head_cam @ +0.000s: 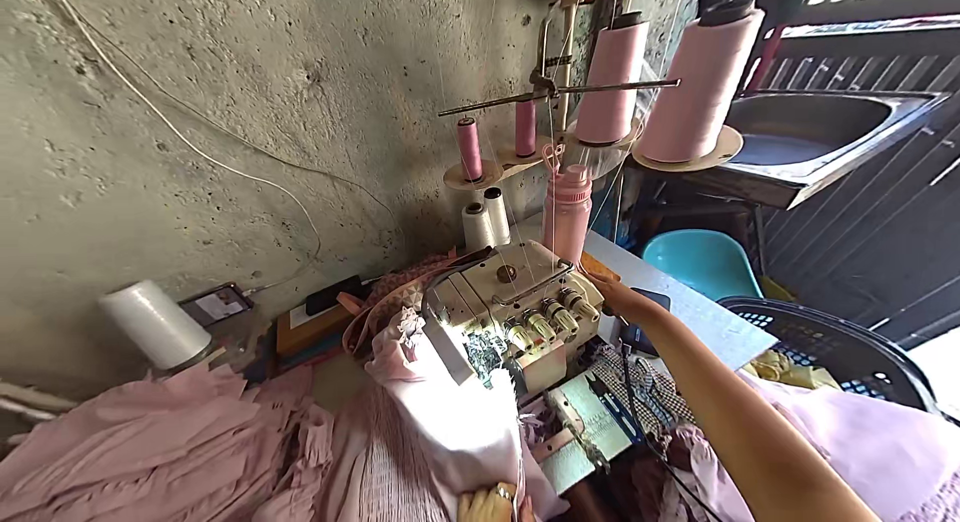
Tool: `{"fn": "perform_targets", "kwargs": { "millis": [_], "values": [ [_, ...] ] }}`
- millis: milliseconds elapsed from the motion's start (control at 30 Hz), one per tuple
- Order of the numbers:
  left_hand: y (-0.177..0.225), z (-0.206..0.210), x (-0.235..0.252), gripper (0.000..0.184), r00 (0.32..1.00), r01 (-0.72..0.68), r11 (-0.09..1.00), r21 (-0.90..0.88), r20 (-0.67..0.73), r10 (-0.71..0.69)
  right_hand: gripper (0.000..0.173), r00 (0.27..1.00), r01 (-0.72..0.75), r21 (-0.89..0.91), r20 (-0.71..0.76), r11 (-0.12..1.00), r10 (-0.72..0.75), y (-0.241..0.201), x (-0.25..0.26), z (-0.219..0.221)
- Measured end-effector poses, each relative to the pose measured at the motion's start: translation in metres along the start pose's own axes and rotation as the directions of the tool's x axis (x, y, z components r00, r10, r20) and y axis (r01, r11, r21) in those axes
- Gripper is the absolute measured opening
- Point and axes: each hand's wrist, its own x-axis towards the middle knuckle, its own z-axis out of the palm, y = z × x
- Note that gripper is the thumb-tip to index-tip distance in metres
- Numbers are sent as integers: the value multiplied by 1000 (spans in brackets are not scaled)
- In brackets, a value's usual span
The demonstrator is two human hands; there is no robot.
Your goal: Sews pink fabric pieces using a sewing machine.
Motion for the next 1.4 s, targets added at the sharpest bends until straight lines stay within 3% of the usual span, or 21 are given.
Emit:
{"fn": "perform_targets", "kwargs": {
  "millis": [100, 300, 633, 1033, 1133, 1200, 1267, 1333, 1400],
  "values": [
    [-1, 1, -1, 30, 1000, 1, 1000, 7, -10, -1, 33, 995, 30, 169, 91, 985, -46, 11, -4, -5],
    [-1, 2, 0, 29, 1000, -6, 1000, 3, -12, 6, 35, 962, 77, 361, 219, 929, -164, 32, 1, -17],
    [-1, 4, 0, 31, 1000, -16, 1000, 26, -18, 16, 37, 935, 108, 460, 255, 881, -248, 42, 5, -22],
    [-4, 6, -2, 31, 995, -41, 998, 36, -92, 45, 42, 961, 77, 440, 208, 895, -185, 39, 10, -18],
    [-6, 9, -2, 33, 991, -65, 997, 34, -115, 69, 30, 993, 20, 241, 107, 970, -47, 15, 10, -12],
    [-7, 9, -2, 33, 989, -71, 997, 38, -124, 75, 37, 1000, 4, 67, -11, 998, -3, 8, 16, -4],
    [-6, 8, -2, 31, 989, -72, 997, 35, -126, 76, 45, 994, 102, -63, -43, 993, -105, 6, 17, 3],
    [-6, 8, -3, 30, 989, -74, 997, 30, -129, 78, 47, 980, 190, -47, -52, 981, -192, 9, 16, 12],
    [-7, 8, -2, 30, 988, -77, 997, 26, -129, 80, 47, 976, 181, 22, -129, 983, -177, 13, 18, 19]
  ]
}}
